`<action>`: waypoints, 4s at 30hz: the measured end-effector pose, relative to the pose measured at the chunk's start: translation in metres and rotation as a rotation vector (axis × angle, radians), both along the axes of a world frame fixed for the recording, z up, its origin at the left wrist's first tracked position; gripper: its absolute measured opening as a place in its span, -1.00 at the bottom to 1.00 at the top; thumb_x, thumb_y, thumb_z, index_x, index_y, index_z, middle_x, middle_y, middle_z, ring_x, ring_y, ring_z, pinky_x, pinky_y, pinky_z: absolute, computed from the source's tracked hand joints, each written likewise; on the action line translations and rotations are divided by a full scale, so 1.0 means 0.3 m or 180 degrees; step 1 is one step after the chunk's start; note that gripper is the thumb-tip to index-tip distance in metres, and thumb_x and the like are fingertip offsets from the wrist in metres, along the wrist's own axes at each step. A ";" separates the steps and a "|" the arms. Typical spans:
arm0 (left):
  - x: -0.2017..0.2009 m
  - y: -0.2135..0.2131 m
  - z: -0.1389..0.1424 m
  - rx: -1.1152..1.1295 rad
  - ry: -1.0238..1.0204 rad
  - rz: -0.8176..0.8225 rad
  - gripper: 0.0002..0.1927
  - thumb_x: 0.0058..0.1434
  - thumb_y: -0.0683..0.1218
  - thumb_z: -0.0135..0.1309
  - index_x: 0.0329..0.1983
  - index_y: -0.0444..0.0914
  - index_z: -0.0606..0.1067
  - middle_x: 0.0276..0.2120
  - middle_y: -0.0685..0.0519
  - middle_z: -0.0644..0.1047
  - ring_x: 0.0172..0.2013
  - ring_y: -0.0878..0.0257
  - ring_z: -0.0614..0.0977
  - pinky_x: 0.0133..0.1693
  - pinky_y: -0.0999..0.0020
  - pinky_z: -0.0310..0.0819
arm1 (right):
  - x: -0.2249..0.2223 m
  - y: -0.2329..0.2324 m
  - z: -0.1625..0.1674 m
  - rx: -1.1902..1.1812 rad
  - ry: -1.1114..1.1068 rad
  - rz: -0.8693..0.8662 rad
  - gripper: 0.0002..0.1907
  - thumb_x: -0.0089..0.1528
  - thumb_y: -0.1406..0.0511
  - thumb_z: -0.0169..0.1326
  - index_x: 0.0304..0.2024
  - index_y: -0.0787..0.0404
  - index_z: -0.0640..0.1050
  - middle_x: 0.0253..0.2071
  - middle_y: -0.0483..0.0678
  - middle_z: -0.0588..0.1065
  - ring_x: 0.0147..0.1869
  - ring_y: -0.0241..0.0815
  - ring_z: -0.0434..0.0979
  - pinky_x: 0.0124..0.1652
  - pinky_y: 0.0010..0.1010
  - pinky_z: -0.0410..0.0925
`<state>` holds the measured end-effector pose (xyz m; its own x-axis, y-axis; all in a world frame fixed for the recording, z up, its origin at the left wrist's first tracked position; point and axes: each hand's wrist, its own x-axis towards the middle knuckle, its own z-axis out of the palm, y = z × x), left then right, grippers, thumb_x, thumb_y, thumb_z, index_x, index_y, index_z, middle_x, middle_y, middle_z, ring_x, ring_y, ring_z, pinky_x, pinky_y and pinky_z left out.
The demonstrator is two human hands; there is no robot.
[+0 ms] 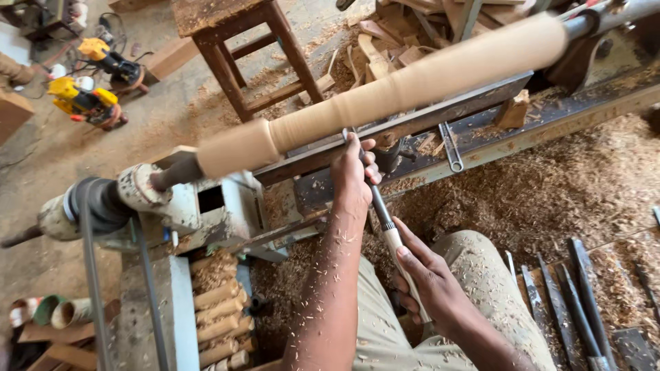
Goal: The person shapes a piece of wood on a lathe using various chisels and measures the diameter with calipers.
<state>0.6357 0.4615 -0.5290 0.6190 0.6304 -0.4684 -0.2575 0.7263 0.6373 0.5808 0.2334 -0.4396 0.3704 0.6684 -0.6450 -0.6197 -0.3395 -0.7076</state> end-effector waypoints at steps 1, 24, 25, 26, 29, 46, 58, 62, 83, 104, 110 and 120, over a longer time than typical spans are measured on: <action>0.017 0.015 -0.003 -0.0010 0.0089 0.0000 -0.49 0.38 0.25 -0.03 -0.32 -0.30 0.49 -0.67 0.16 0.33 -0.76 0.41 0.25 -0.73 0.46 0.07 | 0.005 0.011 0.008 0.0025 0.0028 -0.0044 -0.35 0.37 0.12 -0.11 0.51 -0.37 0.14 -0.59 -0.13 0.23 -0.66 -0.32 0.20 -0.71 -0.49 0.13; 0.194 -0.042 0.075 -0.0025 0.0577 -0.0231 -0.42 0.39 0.30 -0.07 -0.36 -0.31 0.43 -0.71 0.20 0.27 -0.79 0.42 0.20 -0.78 0.46 0.06 | 0.099 0.016 0.011 -0.0155 -0.0277 -0.0520 -0.37 0.35 0.12 -0.09 0.50 -0.24 0.22 -0.61 -0.13 0.26 -0.74 -0.35 0.15 -0.78 -0.49 0.08; 0.202 -0.048 0.074 0.0005 0.0621 -0.0244 -0.42 0.38 0.30 -0.07 -0.36 -0.31 0.44 -0.70 0.20 0.27 -0.79 0.42 0.20 -0.78 0.46 0.06 | 0.105 0.014 0.012 -0.0225 -0.0340 -0.0526 -0.38 0.35 0.12 -0.08 0.49 -0.23 0.23 -0.61 -0.13 0.26 -0.74 -0.34 0.15 -0.78 -0.48 0.08; 0.211 -0.054 0.074 0.0035 0.0663 -0.0255 -0.42 0.37 0.30 -0.08 -0.36 -0.31 0.45 -0.70 0.20 0.28 -0.79 0.42 0.20 -0.78 0.45 0.07 | 0.113 0.011 0.013 -0.0295 -0.0404 -0.0530 -0.38 0.34 0.12 -0.08 0.48 -0.22 0.24 -0.61 -0.12 0.27 -0.74 -0.33 0.15 -0.78 -0.47 0.09; 0.245 -0.067 0.072 0.0145 0.0918 -0.0225 -0.40 0.37 0.31 -0.07 -0.38 -0.33 0.47 -0.69 0.19 0.31 -0.78 0.41 0.24 -0.77 0.46 0.11 | 0.133 0.008 0.017 -0.0366 -0.0367 -0.0625 -0.39 0.34 0.12 -0.06 0.47 -0.24 0.25 -0.62 -0.10 0.26 -0.74 -0.31 0.16 -0.78 -0.45 0.09; 0.402 -0.170 0.048 0.0240 0.0534 -0.0200 -0.41 0.37 0.30 -0.03 -0.53 -0.26 0.41 -0.79 0.20 0.23 -0.87 0.36 0.21 -0.85 0.38 0.03 | 0.209 -0.059 -0.037 -0.0183 -0.0384 -0.0945 -0.37 0.35 0.12 -0.08 0.49 -0.22 0.23 -0.65 -0.10 0.27 -0.75 -0.30 0.18 -0.78 -0.45 0.09; 0.513 -0.258 0.066 0.0429 0.0759 -0.0342 -0.37 0.32 0.36 -0.01 -0.52 -0.28 0.40 -0.78 0.15 0.26 -0.86 0.34 0.22 -0.83 0.39 0.00 | 0.287 -0.155 -0.108 0.0258 -0.0231 -0.1130 -0.34 0.30 0.16 -0.08 0.49 -0.18 0.23 -0.66 -0.12 0.27 -0.77 -0.33 0.18 -0.80 -0.47 0.10; 0.573 -0.293 0.051 0.0427 0.0806 -0.0307 -0.36 0.31 0.37 0.00 -0.48 -0.29 0.40 -0.78 0.15 0.26 -0.86 0.34 0.22 -0.83 0.38 0.00 | 0.339 -0.193 -0.121 0.0319 -0.0210 -0.1133 -0.33 0.31 0.16 -0.07 0.50 -0.18 0.23 -0.65 -0.13 0.27 -0.76 -0.34 0.18 -0.79 -0.48 0.10; 0.763 -0.431 0.090 0.0601 0.0865 -0.0582 -0.33 0.37 0.35 -0.10 -0.44 -0.35 0.43 -0.74 0.18 0.28 -0.82 0.40 0.23 -0.82 0.44 0.02 | 0.539 -0.319 -0.151 0.0615 -0.0225 -0.1260 -0.35 0.33 0.18 -0.08 0.50 -0.19 0.23 -0.65 -0.17 0.29 -0.76 -0.39 0.20 -0.79 -0.54 0.15; 0.471 -0.303 0.138 0.0099 0.0844 -0.0082 -0.44 0.40 0.29 -0.12 -0.43 -0.26 0.41 -0.71 0.21 0.29 -0.79 0.43 0.19 -0.77 0.49 0.05 | 0.406 -0.265 -0.013 0.0179 -0.0262 -0.0464 -0.41 0.38 0.14 -0.11 0.48 -0.24 0.21 -0.67 -0.16 0.28 -0.76 -0.37 0.21 -0.79 -0.51 0.19; 0.380 -0.245 0.142 0.0077 0.1064 -0.0045 -0.44 0.42 0.27 -0.12 -0.47 -0.26 0.36 -0.69 0.17 0.29 -0.78 0.43 0.21 -0.76 0.49 0.06 | 0.333 -0.226 -0.029 0.0269 -0.0315 -0.0278 -0.39 0.39 0.17 -0.16 0.50 -0.26 0.17 -0.63 -0.15 0.33 -0.72 -0.38 0.28 -0.75 -0.51 0.26; 0.330 -0.216 0.130 0.0171 0.1047 -0.0063 -0.40 0.40 0.33 -0.17 -0.48 -0.24 0.35 -0.76 0.20 0.22 -0.81 0.41 0.18 -0.79 0.47 0.01 | 0.264 -0.233 -0.047 -0.0179 -0.1260 0.0197 -0.38 0.37 0.13 -0.13 0.49 -0.30 0.16 -0.56 -0.25 0.34 -0.58 -0.39 0.28 -0.60 -0.51 0.23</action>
<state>0.7346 0.3968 -0.4899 0.4525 0.6491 -0.6115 -0.0178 0.6921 0.7216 0.6599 0.1636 -0.4536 0.5577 0.6649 -0.4968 -0.2801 -0.4127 -0.8667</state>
